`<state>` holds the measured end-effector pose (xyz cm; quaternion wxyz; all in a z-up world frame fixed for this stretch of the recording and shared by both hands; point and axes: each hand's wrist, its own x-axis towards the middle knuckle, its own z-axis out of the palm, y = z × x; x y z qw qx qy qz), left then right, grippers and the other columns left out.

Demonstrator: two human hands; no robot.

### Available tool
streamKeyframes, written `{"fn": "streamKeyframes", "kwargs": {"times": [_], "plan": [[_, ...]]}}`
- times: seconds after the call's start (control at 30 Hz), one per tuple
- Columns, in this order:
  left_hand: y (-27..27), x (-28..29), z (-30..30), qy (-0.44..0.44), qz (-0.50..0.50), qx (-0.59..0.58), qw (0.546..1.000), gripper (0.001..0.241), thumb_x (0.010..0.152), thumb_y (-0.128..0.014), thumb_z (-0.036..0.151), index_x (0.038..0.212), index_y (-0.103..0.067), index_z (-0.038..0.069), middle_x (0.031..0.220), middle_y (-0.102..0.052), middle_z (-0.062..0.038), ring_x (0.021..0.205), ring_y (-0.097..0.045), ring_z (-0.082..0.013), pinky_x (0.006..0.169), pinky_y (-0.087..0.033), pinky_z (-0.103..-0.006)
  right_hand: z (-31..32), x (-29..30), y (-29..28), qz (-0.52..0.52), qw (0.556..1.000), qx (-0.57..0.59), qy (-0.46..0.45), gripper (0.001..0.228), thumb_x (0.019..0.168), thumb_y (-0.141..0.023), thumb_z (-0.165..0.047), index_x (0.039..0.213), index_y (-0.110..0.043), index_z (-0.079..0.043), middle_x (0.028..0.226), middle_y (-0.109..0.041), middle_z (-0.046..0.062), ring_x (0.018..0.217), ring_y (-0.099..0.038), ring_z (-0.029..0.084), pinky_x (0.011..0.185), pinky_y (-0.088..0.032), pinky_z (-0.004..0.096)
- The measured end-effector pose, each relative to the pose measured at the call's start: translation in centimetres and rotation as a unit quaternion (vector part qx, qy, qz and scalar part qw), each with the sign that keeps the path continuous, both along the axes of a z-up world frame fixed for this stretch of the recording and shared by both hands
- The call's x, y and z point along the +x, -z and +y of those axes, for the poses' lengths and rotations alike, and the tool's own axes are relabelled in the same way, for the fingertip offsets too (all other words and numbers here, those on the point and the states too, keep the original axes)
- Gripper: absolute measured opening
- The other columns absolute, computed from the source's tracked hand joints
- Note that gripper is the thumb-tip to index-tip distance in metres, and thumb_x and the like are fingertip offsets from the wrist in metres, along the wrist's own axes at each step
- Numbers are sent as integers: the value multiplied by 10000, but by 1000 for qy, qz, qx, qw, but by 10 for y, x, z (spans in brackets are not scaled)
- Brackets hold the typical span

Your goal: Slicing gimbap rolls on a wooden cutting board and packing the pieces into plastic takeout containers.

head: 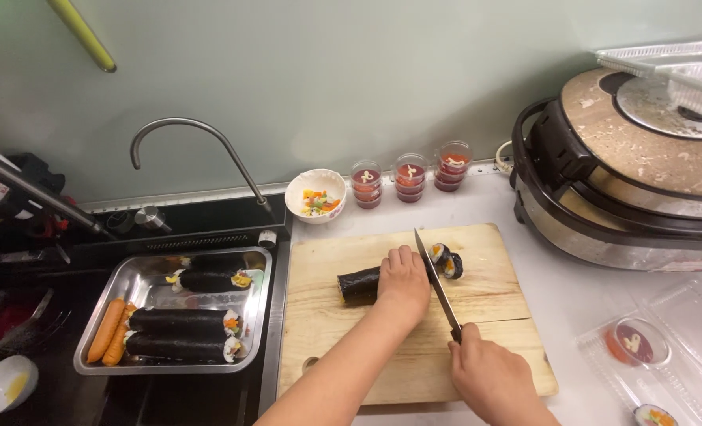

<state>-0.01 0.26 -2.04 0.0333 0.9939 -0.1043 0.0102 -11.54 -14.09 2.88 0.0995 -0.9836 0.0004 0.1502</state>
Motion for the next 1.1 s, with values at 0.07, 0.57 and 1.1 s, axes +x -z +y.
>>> {"fn": "streamKeyframes", "kwargs": {"times": [0.07, 0.57, 1.1], "plan": [[5, -1, 1, 0, -6, -2, 1000, 491, 883, -560, 142, 1308, -506, -98, 1271, -484, -201, 1153, -456, -335, 1012, -378, -424, 6, 13, 3, 2, 1000, 5, 2, 358, 988, -441, -425, 1104, -515, -95, 838, -766, 150, 818, -755, 359, 785, -586, 503], [7, -1, -1, -12, -19, -19, 1000, 494, 884, -542, 145, 1317, -515, -91, 1279, -486, -191, 1144, -451, -332, 1022, -361, -423, 15, 38, 4, 58, 998, -1, -10, 386, 1022, -396, -413, 1113, -523, -60, 928, -765, 158, 896, -748, 360, 837, -580, 489], [-25, 5, 12, -31, 123, -1, 992, 586, 853, -720, 157, 1376, -509, -6, 1389, -439, -182, 1233, -457, -383, 1026, -424, -501, -3, -2, 20, -8, 999, -26, -27, 362, 1006, -438, -433, 1074, -524, -88, 837, -762, 141, 807, -754, 340, 756, -597, 485]]}}
